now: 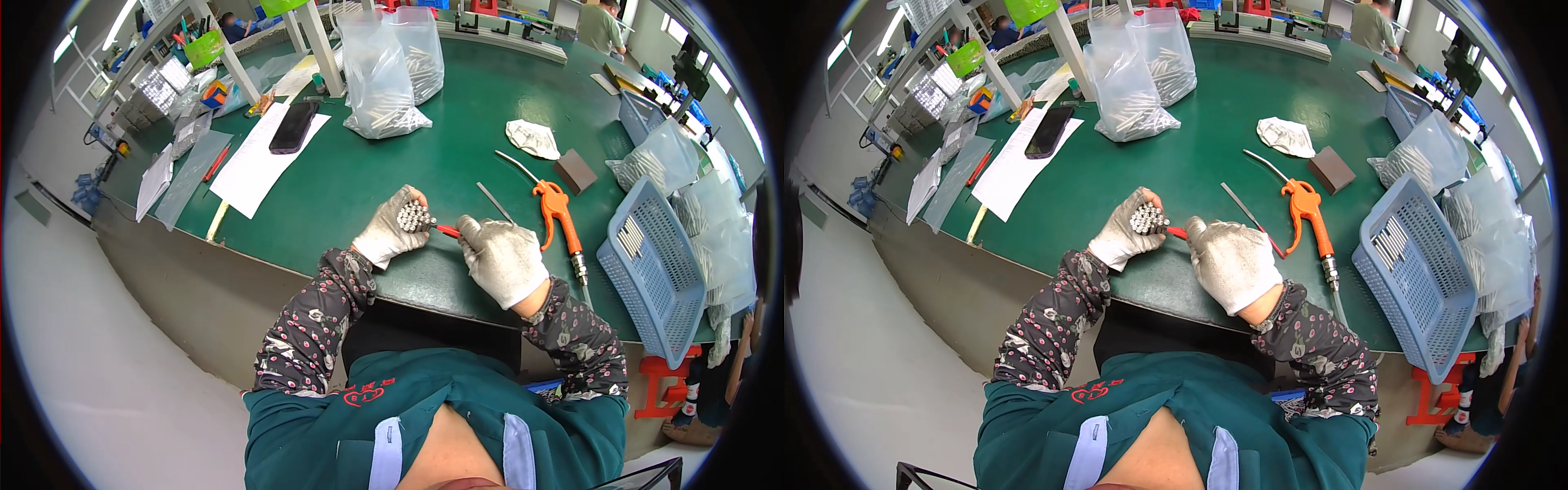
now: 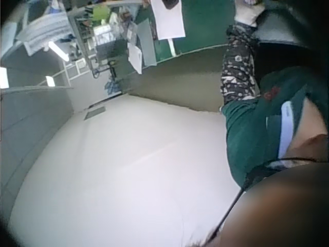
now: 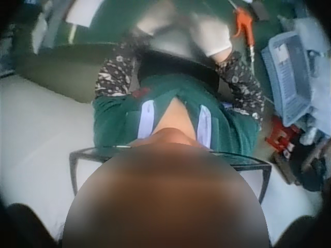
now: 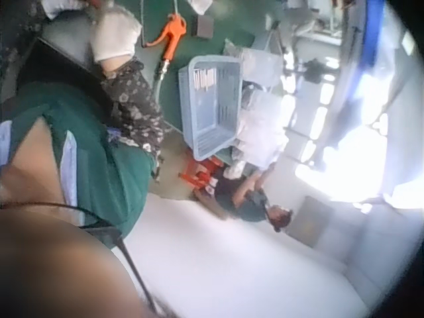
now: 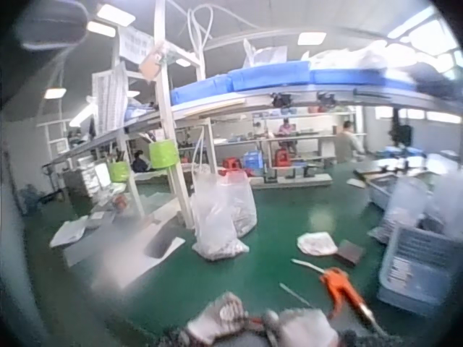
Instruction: Inspecting and assembling small metal pins into a circular holder at a workstation.
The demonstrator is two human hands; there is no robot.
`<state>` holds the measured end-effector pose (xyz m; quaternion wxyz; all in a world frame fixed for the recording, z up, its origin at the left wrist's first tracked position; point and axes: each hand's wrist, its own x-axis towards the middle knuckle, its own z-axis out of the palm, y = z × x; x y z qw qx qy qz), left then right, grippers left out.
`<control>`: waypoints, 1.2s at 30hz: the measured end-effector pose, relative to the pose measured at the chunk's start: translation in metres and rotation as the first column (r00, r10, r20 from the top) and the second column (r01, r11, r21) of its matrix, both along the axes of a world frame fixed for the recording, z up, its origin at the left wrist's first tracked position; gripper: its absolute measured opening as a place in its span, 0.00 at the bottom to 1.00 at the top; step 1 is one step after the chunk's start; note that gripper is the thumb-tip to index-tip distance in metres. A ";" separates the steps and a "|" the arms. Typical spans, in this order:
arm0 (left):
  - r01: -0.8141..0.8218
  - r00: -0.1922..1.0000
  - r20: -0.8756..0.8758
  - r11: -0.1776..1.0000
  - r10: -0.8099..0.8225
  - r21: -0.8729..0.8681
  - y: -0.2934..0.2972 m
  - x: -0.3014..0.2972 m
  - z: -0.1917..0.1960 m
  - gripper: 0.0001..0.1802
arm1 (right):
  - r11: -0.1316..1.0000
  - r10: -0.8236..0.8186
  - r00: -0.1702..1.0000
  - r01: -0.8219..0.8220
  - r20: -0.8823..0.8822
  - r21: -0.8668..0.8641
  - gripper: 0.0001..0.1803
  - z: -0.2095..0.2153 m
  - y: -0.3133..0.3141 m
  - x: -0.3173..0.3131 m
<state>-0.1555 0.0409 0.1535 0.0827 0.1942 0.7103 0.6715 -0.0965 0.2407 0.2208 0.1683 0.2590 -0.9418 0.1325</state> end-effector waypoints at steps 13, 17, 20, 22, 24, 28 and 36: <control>-0.008 1.000 -0.007 1.000 0.008 -0.009 0.001 0.001 0.001 0.24 | 0.999 0.013 1.000 -0.013 0.015 0.038 0.07 0.004 0.000 -0.003; -0.005 1.000 0.025 1.000 0.005 -0.006 0.001 0.001 0.002 0.24 | 1.000 0.026 1.000 -0.026 0.006 0.018 0.08 0.003 0.000 -0.004; -0.007 1.000 0.027 1.000 0.007 0.013 0.002 0.001 0.001 0.24 | 0.999 0.017 1.000 -0.017 0.006 0.034 0.08 0.004 0.000 -0.004; -0.007 0.999 0.033 0.999 0.006 0.032 0.002 0.002 0.002 0.24 | 0.999 0.023 1.000 -0.023 0.006 0.035 0.08 0.006 -0.001 -0.005; -0.002 0.999 0.052 1.000 0.002 -0.003 0.002 0.003 0.007 0.24 | 0.999 0.029 1.000 -0.029 0.006 0.036 0.08 0.007 0.000 -0.006; -0.012 1.000 0.024 1.000 0.012 0.001 0.001 0.002 0.002 0.24 | 0.998 0.043 0.999 -0.044 0.010 0.037 0.07 0.009 0.000 -0.007; -0.009 1.000 0.012 1.000 0.010 -0.021 0.001 0.002 0.004 0.24 | 0.999 0.043 0.999 -0.044 0.020 0.029 0.08 0.010 -0.001 -0.008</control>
